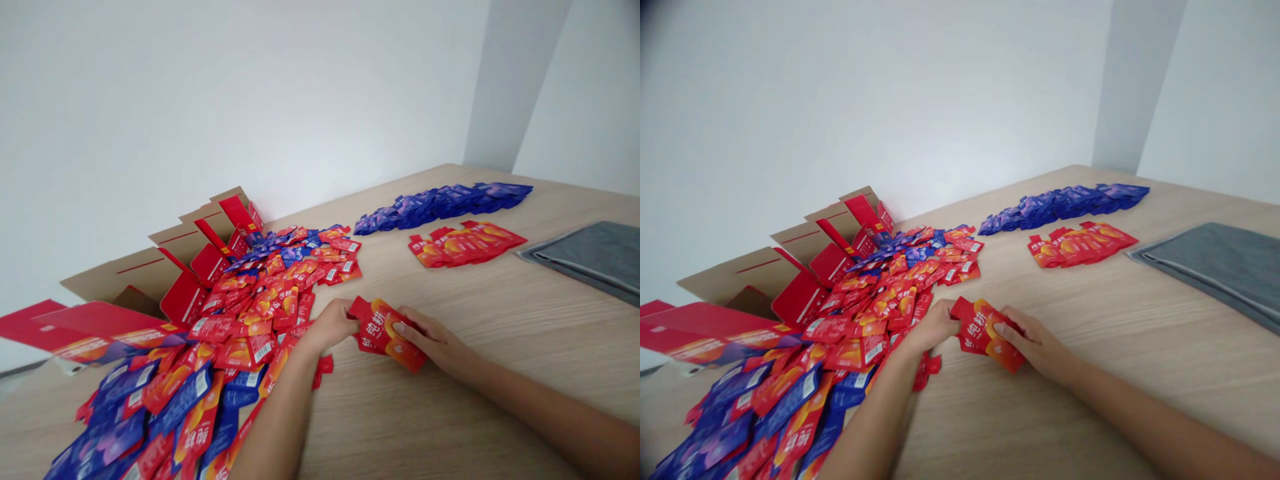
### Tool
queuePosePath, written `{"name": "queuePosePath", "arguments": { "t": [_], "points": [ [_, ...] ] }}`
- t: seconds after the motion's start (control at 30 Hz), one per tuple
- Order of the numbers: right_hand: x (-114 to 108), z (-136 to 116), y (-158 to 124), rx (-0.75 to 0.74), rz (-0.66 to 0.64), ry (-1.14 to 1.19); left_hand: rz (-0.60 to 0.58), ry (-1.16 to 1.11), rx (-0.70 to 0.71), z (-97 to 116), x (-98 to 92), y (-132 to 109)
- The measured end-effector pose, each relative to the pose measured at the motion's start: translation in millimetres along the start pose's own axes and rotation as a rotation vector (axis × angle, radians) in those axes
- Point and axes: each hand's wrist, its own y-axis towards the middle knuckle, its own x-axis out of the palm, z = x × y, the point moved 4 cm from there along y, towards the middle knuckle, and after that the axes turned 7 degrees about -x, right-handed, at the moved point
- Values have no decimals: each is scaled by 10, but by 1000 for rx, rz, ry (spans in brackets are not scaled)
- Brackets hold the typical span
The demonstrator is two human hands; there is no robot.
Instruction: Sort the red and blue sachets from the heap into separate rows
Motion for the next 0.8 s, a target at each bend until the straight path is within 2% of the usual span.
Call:
{"name": "queuePosePath", "arguments": {
  "t": [0.03,0.1,0.17,0.2,0.27,0.33,0.4,0.53,0.7,0.8],
  "points": [
    [13,20,2,36,-2,19,40,-27,-33,-18,-4,18],
    [6,52,18,95,52,76,211,-133,-78,-54,-44,60],
    [-39,76,35,138,164,144,368,-375,-55,-72,-53,94],
    [-70,86,39,153,230,161,405,-512,-28,-76,-26,110],
    [-132,100,35,158,350,141,353,-688,-8,-76,106,147],
    [-153,108,28,131,390,83,235,-680,-33,-79,284,175],
    [-110,130,29,115,335,94,212,-587,-37,-99,404,180],
    [42,198,37,174,166,288,373,-473,18,-148,412,161],
    [121,100,29,153,-18,289,314,-465,73,-136,469,132],
    [156,42,-13,232,-52,430,346,-343,39,-141,434,136]
  ]
}}
